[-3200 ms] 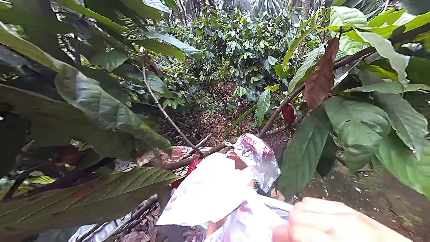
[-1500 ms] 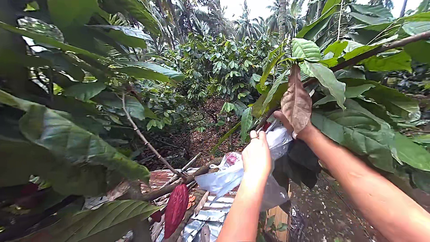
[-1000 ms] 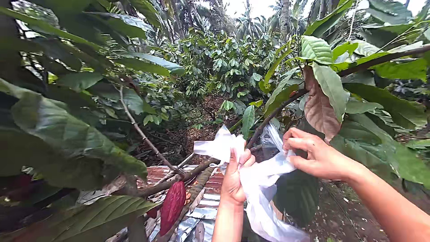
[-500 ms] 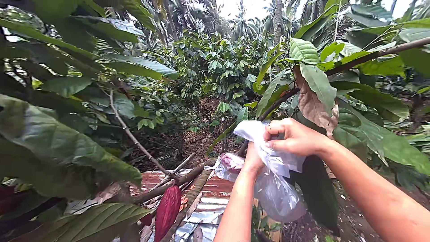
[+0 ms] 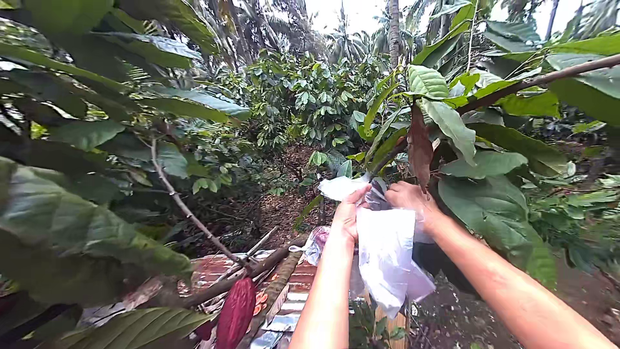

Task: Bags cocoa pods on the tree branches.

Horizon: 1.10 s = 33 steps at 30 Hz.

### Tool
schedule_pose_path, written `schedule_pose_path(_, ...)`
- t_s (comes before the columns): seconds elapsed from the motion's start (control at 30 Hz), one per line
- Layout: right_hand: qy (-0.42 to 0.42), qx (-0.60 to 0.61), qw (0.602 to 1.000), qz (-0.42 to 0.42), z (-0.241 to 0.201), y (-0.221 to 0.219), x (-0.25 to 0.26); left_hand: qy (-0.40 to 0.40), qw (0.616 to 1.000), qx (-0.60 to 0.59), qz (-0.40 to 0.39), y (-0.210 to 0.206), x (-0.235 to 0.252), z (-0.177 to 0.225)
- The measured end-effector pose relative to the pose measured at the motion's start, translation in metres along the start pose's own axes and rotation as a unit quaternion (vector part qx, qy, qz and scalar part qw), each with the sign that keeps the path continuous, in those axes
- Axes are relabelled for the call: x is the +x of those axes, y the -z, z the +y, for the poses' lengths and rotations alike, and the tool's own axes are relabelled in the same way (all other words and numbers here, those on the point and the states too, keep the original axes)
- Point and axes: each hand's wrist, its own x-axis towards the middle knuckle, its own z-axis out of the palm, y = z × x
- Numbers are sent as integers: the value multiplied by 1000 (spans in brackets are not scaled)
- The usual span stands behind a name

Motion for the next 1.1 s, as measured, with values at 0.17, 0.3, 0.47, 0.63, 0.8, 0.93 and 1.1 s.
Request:
schedule_pose_path(0.17, 143, 37, 988, 30, -30, 18, 6, -101, 978, 182, 13, 1, -1, -9)
schedule_pose_path(0.3, 103, 161, 974, 120, -29, 27, 21, -82, 979, 182, 46, -4, -2, -4)
schedule_pose_path(0.47, 22, 249, 959, 132, -11, 24, 40, -47, 982, 181, 12, 4, 1, -3)
schedule_pose_path(0.63, -41, 296, 954, 26, -16, 29, 50, -130, 956, 262, -18, 3, 8, -9)
schedule_pose_path(0.8, -77, 312, 947, 12, -24, 30, 49, -204, 936, 287, -5, 1, 13, -12)
schedule_pose_path(0.93, -98, 360, 927, 41, -27, 25, 42, -274, 877, 393, 39, -2, 11, -8)
schedule_pose_path(1.1, -95, 357, 921, 126, -30, 12, 38, -273, 747, 599, 97, -5, 4, 3)
